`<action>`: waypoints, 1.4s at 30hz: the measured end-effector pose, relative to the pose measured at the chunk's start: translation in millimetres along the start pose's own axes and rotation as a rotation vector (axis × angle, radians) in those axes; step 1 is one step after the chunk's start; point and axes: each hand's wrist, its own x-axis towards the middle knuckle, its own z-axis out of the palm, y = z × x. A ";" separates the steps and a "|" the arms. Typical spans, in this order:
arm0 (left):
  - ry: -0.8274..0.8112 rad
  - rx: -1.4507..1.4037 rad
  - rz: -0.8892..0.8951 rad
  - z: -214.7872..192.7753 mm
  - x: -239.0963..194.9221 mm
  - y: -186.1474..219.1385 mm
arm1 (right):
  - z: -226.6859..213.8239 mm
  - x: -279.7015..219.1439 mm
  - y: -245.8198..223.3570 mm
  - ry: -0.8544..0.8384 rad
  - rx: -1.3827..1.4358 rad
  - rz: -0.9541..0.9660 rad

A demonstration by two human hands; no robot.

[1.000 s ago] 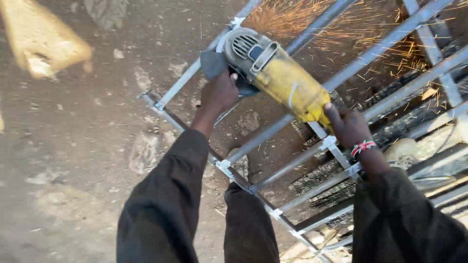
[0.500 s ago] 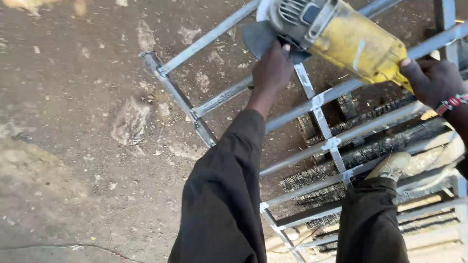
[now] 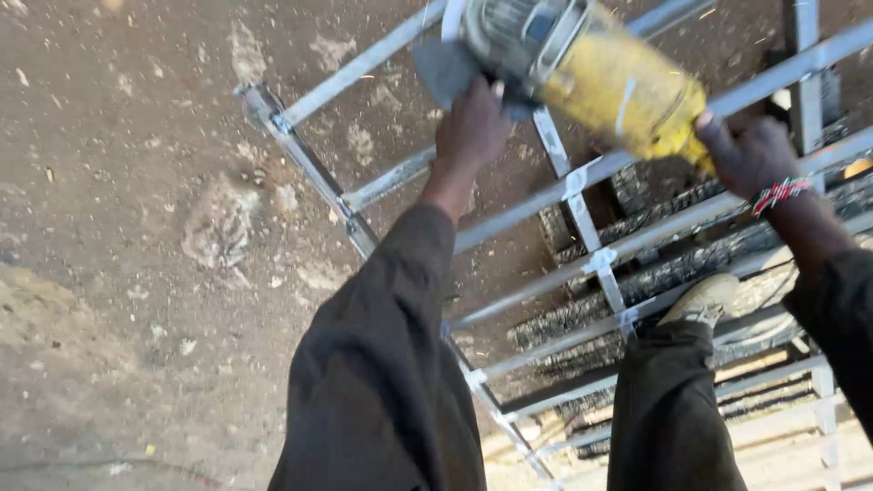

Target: Using a handheld angle grinder to smooth out weld joints on a metal gate frame

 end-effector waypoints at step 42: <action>-0.076 -0.178 0.030 16.2 -8.3 22.2 | -41.6 -23.1 37.8 0.166 -0.369 -0.029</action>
